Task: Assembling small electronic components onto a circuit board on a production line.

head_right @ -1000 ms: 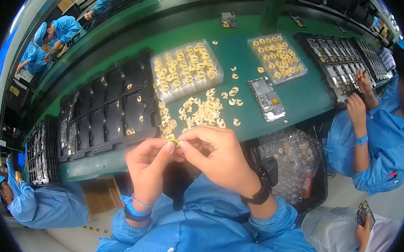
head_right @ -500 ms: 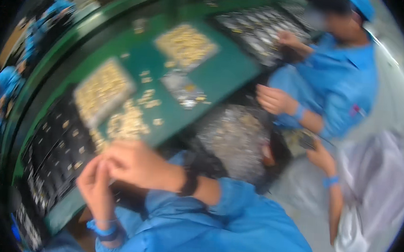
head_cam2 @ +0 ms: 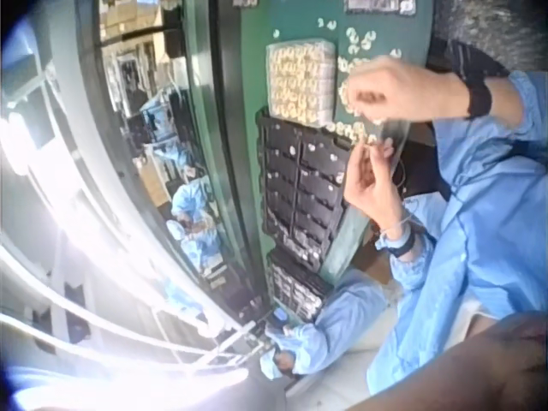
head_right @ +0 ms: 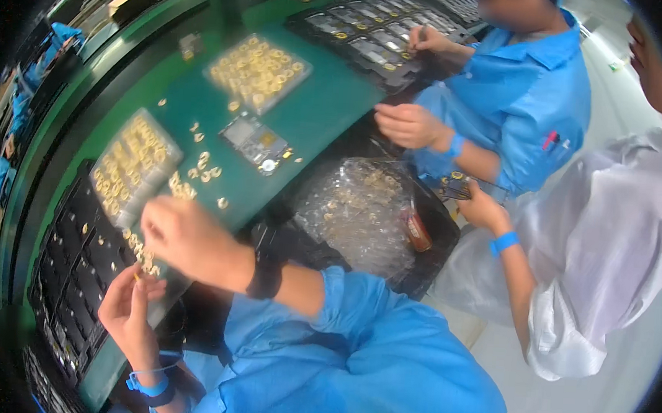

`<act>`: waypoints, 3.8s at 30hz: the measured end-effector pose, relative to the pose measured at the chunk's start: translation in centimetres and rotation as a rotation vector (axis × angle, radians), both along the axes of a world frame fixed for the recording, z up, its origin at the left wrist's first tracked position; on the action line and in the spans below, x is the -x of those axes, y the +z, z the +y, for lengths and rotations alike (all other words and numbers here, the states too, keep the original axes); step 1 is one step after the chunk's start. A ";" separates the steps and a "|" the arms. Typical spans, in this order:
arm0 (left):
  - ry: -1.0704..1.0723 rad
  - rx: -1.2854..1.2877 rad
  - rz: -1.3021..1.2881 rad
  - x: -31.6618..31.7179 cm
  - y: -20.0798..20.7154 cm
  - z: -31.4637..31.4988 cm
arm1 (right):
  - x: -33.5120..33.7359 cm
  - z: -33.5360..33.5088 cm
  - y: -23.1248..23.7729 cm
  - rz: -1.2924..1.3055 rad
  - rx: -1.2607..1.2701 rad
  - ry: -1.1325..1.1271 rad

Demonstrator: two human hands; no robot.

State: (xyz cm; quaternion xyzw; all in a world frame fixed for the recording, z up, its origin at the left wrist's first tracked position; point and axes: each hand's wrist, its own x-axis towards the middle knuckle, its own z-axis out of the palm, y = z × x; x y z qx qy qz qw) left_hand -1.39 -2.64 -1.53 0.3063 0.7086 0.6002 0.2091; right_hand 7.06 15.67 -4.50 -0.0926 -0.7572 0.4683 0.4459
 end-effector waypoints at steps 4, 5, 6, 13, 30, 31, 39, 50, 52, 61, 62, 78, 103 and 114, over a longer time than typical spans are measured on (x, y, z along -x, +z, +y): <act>0.071 0.091 0.422 -0.1 -0.2 0.9 | 0.6 3.1 -0.6 -0.264 -0.363 -0.139; 0.044 0.090 0.579 0.1 -0.5 1.7 | 0.3 3.3 -0.4 -0.315 -0.143 -0.104; 0.025 0.083 0.647 0.2 -0.1 1.7 | 0.4 3.2 0.3 -0.370 0.073 -0.045; -0.116 0.023 0.857 0.8 1.3 2.2 | -2.4 0.6 2.6 -0.324 0.489 0.433; -0.301 0.146 0.112 -2.5 1.8 6.9 | -8.5 2.9 1.6 -0.300 0.652 0.351; -0.347 0.159 0.110 -3.2 1.9 8.0 | -9.5 3.6 1.8 -0.298 0.643 0.289; -0.187 0.247 0.689 -7.0 -2.0 17.6 | -13.2 12.7 -2.6 -0.134 0.256 -0.366; -0.064 0.313 0.487 -9.5 -3.7 21.7 | -10.7 12.0 -2.0 -0.256 0.015 -0.468; -0.040 0.282 0.435 -9.5 -4.1 21.3 | -10.7 12.4 -2.1 -0.145 0.153 -0.422; -0.068 0.258 0.480 -9.5 -4.6 20.3 | -10.0 13.3 -2.6 -0.138 0.337 -0.229; -0.065 0.261 0.479 -9.5 -4.4 20.0 | -9.8 13.2 -2.8 -0.139 0.339 -0.226; -0.115 -0.293 -0.445 -8.3 0.8 10.3 | -10.0 5.0 2.5 0.175 0.694 0.131; -0.004 -0.519 -0.284 -4.7 1.0 3.3 | -4.9 -0.9 8.8 -0.342 -0.038 0.114; -0.026 -0.572 -0.327 -4.9 1.0 3.4 | -4.7 -1.5 7.7 -0.282 -0.004 0.053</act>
